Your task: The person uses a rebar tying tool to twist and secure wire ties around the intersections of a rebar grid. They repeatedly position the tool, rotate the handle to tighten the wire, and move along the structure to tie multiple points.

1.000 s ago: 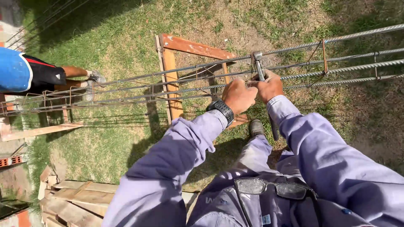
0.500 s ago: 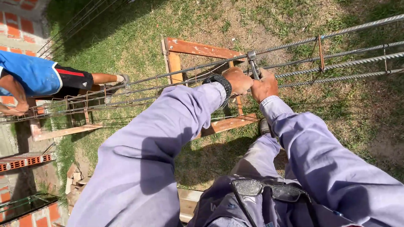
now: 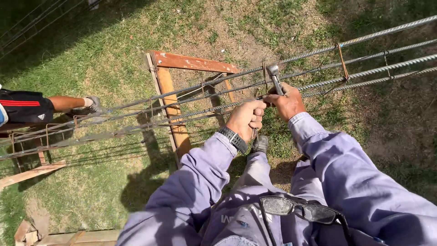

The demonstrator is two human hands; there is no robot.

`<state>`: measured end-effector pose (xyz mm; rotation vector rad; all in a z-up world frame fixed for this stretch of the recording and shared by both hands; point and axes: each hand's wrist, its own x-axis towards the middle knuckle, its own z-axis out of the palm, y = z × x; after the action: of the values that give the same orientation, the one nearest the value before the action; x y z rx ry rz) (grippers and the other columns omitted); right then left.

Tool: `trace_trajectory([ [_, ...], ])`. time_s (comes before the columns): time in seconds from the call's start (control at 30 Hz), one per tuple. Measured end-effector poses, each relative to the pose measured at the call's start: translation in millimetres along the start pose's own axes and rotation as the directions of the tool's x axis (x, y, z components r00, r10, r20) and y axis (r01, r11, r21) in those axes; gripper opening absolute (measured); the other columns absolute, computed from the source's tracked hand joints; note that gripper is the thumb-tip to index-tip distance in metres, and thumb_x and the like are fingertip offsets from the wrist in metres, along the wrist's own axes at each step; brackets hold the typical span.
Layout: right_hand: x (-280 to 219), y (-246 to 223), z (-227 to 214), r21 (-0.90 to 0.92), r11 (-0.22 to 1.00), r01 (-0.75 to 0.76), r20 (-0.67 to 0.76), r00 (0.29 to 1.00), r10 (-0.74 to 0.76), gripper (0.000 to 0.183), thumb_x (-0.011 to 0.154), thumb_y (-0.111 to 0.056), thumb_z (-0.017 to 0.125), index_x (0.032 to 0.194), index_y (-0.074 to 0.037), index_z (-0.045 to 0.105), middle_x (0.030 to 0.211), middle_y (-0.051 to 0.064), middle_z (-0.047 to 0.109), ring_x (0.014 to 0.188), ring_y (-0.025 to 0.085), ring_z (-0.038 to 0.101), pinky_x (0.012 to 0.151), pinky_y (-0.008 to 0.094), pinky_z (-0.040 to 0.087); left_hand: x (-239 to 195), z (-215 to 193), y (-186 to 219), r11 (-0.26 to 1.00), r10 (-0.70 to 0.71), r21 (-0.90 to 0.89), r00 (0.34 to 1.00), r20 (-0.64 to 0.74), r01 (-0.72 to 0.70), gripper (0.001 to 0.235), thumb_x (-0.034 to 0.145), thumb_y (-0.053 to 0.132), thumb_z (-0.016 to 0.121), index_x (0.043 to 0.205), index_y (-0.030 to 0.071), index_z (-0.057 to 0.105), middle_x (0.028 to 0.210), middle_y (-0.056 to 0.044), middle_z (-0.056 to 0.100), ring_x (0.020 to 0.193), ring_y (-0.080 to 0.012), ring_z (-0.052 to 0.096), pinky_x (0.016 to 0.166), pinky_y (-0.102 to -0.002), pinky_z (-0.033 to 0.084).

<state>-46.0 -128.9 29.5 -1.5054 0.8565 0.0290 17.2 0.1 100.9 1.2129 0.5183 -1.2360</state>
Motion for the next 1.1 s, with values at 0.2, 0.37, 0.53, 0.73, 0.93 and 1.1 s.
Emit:
trace_trajectory([
  [0.2,2.4,0.2,-0.1,0.020,0.999,-0.030,-0.043,0.999,0.031,0.022,0.078,-0.019,0.081,0.095,-0.009,0.072,0.074,0.013,0.069,0.069,0.020,0.068,0.070,0.025,0.046,13.0,-17.5,-29.2,0.881,-0.032,-0.438,0.947,0.319,0.177,0.022,0.092,0.009,0.058,0.083,0.020,0.042,0.066,0.017,0.038,0.048,0.0083,0.037,0.040,-0.005,0.027],
  [0.37,-16.8,-25.3,-7.3,-0.016,0.999,-0.034,-0.034,0.999,0.033,0.027,0.082,-0.017,0.080,0.107,-0.009,0.072,0.080,0.014,0.070,0.071,0.021,0.069,0.069,0.027,0.050,19.4,-26.8,-37.7,0.815,-0.035,-0.513,0.907,0.419,0.269,0.019,0.097,0.009,0.057,0.086,0.020,0.045,0.067,0.015,0.043,0.047,0.0072,0.038,0.040,-0.007,0.028],
  [0.53,-64.8,-54.4,-23.9,-0.274,0.961,-0.026,-0.118,0.993,-0.006,0.036,0.089,-0.024,0.078,0.124,-0.023,0.070,0.073,0.010,0.063,0.072,0.020,0.062,0.074,0.032,0.045,22.2,-30.0,-30.1,0.859,-0.034,-0.443,0.892,0.450,0.256,0.016,0.097,0.012,0.057,0.086,0.019,0.048,0.068,0.015,0.045,0.048,0.0082,0.039,0.041,-0.005,0.028],
  [0.73,-179.0,-29.7,-51.1,-0.037,0.999,-0.030,0.051,0.998,0.032,0.035,0.093,-0.017,0.063,0.123,-0.001,0.067,0.060,0.009,0.055,0.052,0.018,0.054,0.052,0.032,0.047,55.4,-39.7,-46.5,0.899,-0.003,-0.383,0.875,0.484,0.215,0.038,0.089,0.012,0.061,0.126,0.003,0.062,0.064,0.010,0.046,0.043,0.0008,0.031,0.034,-0.015,0.025],
  [0.93,-221.7,-18.1,-37.3,0.093,0.917,-0.389,-0.041,0.918,0.394,0.039,0.099,-0.018,0.053,0.131,0.002,0.059,0.077,0.020,0.064,0.067,0.030,0.062,0.059,0.042,0.050,52.1,-40.1,-36.8,0.931,-0.035,-0.288,0.841,0.540,0.223,0.031,0.094,0.012,0.056,0.123,0.004,0.059,0.074,0.007,0.051,0.047,0.0009,0.034,0.038,-0.014,0.030],
  [1.1,-207.6,-38.3,-29.2,0.194,0.786,-0.587,0.125,0.809,0.574,0.061,0.091,-0.017,0.056,0.152,-0.017,0.054,0.101,0.020,0.064,0.093,0.042,0.071,0.079,0.053,0.055,53.2,-39.7,-36.1,0.959,-0.006,-0.245,0.878,0.478,0.140,0.023,0.094,0.017,0.055,0.112,0.004,0.060,0.072,0.005,0.049,0.048,-0.0001,0.031,0.039,-0.015,0.025],
])
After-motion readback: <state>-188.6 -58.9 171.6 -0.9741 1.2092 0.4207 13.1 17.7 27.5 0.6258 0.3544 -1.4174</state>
